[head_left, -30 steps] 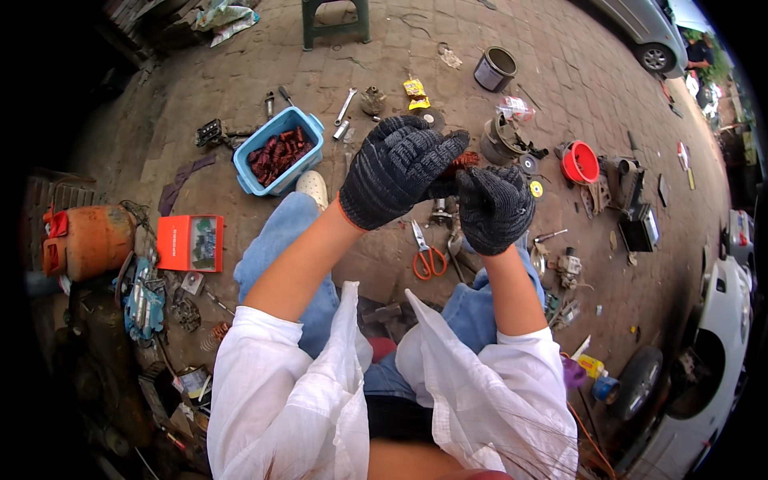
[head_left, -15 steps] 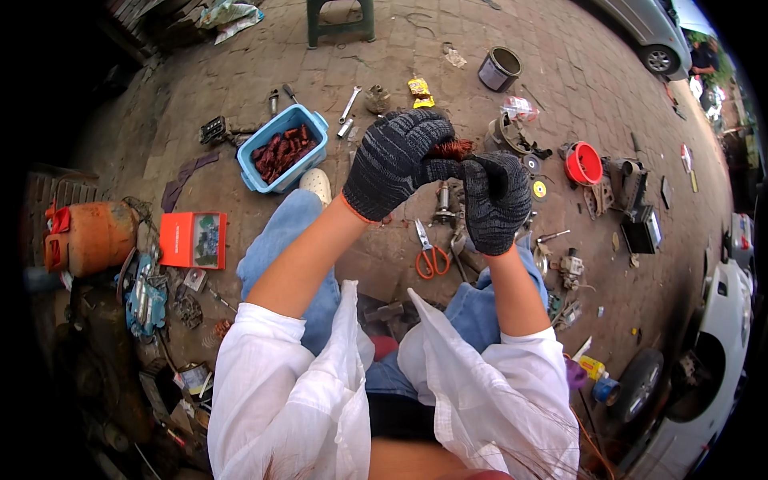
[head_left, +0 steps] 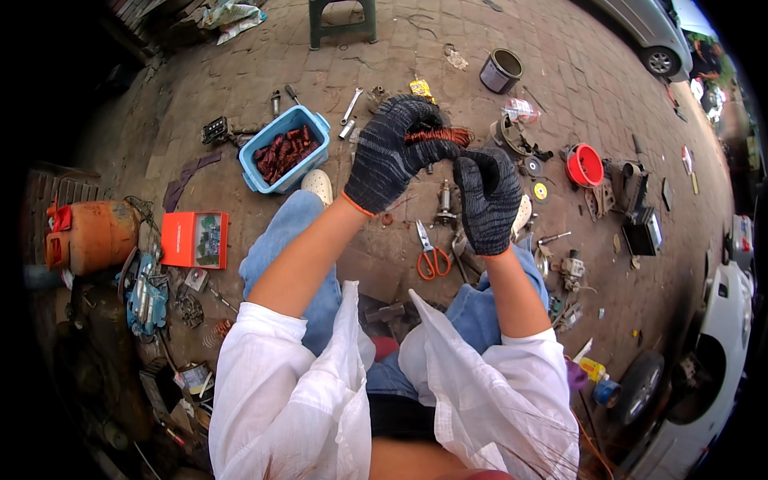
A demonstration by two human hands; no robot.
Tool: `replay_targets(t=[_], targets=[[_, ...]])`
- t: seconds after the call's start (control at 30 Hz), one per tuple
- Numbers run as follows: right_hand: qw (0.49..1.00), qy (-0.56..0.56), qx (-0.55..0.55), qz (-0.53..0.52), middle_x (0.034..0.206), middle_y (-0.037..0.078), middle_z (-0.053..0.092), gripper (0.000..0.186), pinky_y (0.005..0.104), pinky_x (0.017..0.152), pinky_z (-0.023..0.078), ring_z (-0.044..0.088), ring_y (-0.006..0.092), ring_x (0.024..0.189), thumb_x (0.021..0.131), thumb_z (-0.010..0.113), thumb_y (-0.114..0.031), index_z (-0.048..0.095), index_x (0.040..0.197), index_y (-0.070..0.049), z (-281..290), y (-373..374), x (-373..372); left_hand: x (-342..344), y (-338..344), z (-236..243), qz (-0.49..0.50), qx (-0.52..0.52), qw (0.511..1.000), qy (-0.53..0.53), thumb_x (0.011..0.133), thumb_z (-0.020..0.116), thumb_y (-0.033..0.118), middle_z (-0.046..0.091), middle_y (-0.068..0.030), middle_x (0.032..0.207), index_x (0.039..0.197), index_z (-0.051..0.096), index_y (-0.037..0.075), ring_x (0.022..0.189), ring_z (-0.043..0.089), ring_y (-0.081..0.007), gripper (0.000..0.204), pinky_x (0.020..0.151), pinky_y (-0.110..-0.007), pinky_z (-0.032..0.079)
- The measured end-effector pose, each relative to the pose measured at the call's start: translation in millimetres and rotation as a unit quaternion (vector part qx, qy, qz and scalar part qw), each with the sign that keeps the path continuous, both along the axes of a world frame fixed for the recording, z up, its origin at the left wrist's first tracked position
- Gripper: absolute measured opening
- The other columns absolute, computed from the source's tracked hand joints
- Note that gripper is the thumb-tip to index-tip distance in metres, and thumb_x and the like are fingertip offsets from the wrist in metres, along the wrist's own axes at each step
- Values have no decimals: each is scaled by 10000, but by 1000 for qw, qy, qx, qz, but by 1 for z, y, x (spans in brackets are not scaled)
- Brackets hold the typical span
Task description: The person sits on the ground and winds copper wire around a cylindrical core using gloved hands. The person repeatedly adjusts the coil and continues winding the wire around the core.
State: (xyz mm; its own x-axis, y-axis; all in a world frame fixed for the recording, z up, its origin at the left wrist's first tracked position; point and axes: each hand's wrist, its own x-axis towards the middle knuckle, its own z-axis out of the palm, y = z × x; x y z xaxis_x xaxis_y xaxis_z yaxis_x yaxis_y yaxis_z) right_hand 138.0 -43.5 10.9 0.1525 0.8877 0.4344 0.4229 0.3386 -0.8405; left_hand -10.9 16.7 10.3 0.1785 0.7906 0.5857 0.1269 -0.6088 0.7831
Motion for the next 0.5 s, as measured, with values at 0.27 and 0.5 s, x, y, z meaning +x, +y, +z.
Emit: replay_targets(t=[0.27,0.5], targets=[[1000,17,23,-6,843,127,593,111,312,746,444,572,246,799,798,607,-77,604,890,-14,2,-2,1,-1,-5,4,37,38,998,45,643,772,209,588,-60,913,996,583,35,819,580,-167,437,734,-287,489],[1000,23,16,-5,841,121,593,104,310,739,441,572,230,789,801,601,-74,604,883,-11,2,-3,1,-5,-2,9,86,127,980,128,604,777,228,594,-71,905,928,632,48,844,570,-223,399,770,-344,470]])
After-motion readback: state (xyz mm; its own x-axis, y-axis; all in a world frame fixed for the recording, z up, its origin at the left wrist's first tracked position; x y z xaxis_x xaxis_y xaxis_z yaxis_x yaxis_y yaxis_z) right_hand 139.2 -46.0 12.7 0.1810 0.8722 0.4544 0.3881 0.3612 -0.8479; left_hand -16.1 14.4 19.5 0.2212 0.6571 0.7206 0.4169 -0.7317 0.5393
